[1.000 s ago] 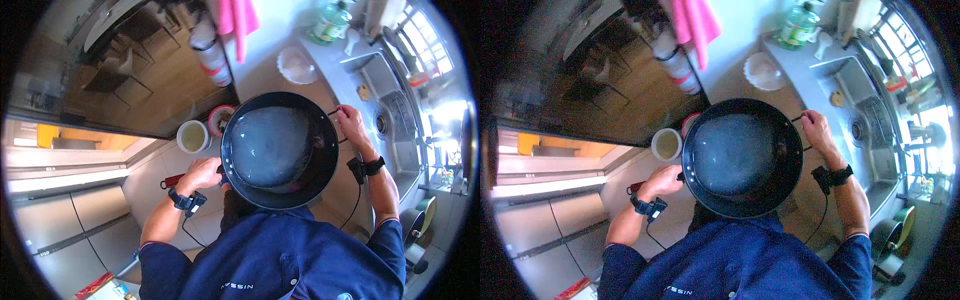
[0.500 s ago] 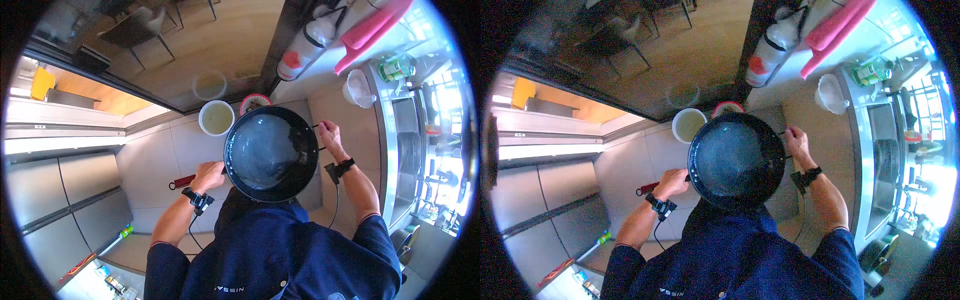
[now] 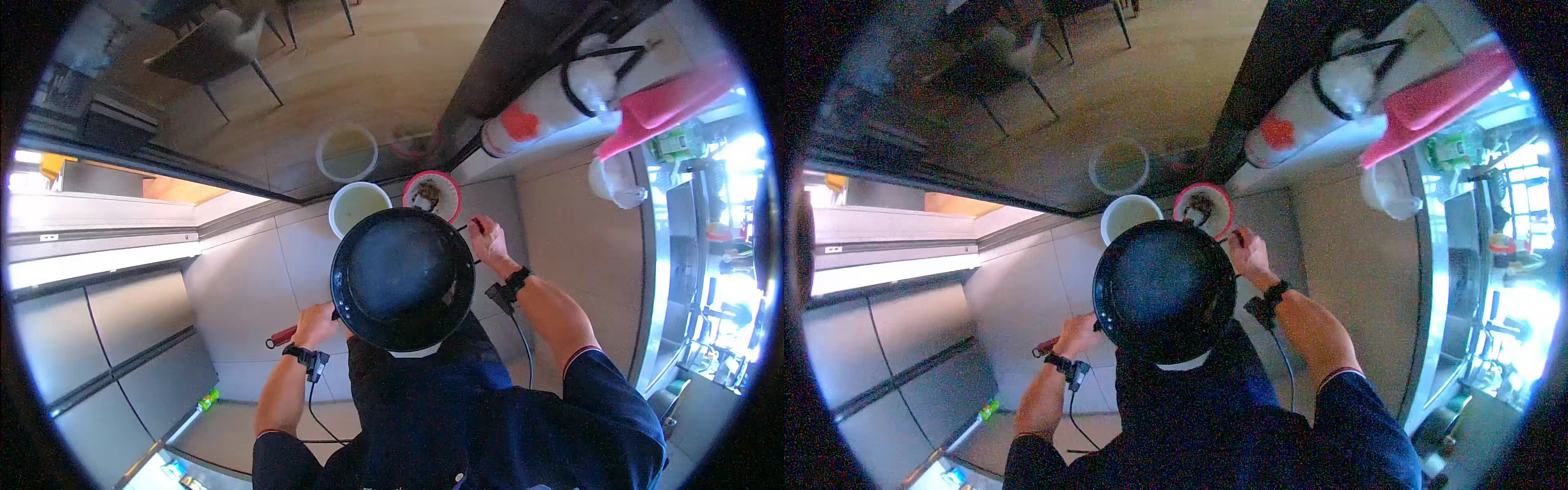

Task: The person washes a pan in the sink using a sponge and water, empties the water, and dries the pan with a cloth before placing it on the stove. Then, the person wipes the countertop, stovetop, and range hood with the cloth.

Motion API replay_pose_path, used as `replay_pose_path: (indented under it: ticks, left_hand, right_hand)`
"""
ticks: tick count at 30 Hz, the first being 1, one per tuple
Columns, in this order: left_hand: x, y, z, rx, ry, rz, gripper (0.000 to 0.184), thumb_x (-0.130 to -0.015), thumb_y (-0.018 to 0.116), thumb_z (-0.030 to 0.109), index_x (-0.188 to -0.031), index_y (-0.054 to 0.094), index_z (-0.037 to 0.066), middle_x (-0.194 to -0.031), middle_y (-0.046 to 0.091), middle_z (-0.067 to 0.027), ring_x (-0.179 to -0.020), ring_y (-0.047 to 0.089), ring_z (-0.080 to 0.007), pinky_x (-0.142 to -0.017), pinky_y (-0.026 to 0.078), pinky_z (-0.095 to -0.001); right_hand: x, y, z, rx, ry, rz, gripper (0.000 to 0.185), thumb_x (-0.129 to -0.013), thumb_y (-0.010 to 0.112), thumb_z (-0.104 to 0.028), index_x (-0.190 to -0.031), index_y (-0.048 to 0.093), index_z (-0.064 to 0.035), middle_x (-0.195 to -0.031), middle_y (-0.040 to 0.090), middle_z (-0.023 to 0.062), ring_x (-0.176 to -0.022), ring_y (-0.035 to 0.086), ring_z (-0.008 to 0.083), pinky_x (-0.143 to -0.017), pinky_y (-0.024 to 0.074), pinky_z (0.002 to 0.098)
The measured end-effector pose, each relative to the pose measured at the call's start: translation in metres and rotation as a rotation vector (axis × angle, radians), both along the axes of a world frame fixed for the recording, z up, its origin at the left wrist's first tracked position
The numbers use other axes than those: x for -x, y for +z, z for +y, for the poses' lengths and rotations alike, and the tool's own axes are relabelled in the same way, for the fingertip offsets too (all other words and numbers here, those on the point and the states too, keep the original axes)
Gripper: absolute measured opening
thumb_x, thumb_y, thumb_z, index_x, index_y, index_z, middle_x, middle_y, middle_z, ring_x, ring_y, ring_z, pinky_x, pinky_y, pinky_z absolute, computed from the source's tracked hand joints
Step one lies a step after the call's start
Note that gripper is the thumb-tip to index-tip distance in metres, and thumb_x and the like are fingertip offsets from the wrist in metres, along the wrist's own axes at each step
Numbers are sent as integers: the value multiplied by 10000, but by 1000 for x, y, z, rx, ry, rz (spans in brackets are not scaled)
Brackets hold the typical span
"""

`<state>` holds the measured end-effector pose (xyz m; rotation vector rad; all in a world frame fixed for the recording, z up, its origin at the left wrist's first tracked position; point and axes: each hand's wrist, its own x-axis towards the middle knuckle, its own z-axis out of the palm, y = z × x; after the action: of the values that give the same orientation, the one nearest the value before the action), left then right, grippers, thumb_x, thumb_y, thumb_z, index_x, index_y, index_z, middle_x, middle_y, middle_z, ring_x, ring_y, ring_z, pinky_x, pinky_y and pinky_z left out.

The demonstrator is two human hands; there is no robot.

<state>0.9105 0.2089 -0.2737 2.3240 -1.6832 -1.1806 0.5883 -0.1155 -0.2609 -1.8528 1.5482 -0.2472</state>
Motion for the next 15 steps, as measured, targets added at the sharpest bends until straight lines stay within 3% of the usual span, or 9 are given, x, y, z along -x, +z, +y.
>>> replay_pose_path:
  ticks: [3,8,11,15]
  left_hand:
    - [-20,-48,8,-22,-5,32,315,-813,642,214,-1121,668,151,-906,710,-202,-878,673,-427,-799,523,-547]
    - [-46,-109,-1,-48,0,101,330,-820,642,229,-1141,670,153,-954,714,-202,-917,676,-424,-820,526,-553]
    - [-59,-120,-12,-49,37,118,296,-807,648,232,-1083,683,133,-948,711,-212,-921,675,-426,-822,520,-558]
    - [-83,-189,-5,-90,-31,105,267,-801,644,197,-1031,678,66,-899,701,-226,-882,672,-437,-807,515,-565]
  right_hand:
    - [-8,-43,8,84,20,-99,297,-932,608,-269,-1086,671,-23,-863,693,172,-818,676,244,-760,524,379]
    - [-17,-119,13,58,-28,20,284,-938,612,-259,-1099,666,-31,-864,685,176,-809,676,261,-753,524,381]
    - [-22,-153,15,71,8,62,295,-935,618,-270,-1098,663,-28,-858,684,188,-802,680,289,-753,526,392]
    - [-41,-191,17,-6,1,151,314,-932,609,-287,-1079,665,-15,-855,677,215,-815,687,318,-752,526,408]
